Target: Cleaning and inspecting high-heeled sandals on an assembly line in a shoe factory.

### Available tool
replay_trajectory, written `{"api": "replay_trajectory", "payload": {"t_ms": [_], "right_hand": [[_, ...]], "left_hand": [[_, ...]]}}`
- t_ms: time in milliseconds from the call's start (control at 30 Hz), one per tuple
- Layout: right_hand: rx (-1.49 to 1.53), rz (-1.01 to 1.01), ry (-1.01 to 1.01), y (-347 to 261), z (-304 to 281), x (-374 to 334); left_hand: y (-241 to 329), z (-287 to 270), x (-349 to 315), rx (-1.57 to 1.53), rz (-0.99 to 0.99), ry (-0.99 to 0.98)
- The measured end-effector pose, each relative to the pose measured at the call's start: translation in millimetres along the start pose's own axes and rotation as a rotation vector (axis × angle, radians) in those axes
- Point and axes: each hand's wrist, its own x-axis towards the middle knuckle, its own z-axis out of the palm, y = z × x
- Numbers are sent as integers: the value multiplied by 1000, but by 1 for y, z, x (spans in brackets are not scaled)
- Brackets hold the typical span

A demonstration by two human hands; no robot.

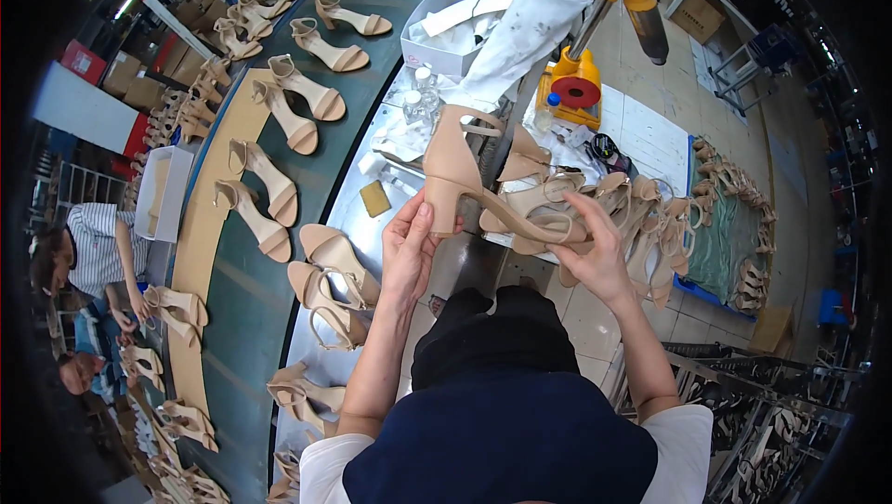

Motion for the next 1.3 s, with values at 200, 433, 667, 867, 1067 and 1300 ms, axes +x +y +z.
{"api": "replay_trajectory", "payload": {"t_ms": [200,433,667,867,1067,1300], "right_hand": [[-41,84,127,3,24,5],[32,81,227,-5,45,8],[146,41,332,-1,59,7],[0,-175,370,-2,56,5],[-83,-299,378,2,58,10],[-90,-304,368,5,63,11]], "left_hand": [[5,-17,-14,-4,56,98],[5,-35,-26,-65,99,94],[3,-44,-36,-102,172,-9],[8,-52,-49,-312,94,-78],[-7,-74,-43,-415,-2,-164],[-12,-77,-44,-483,-23,-113]]}}
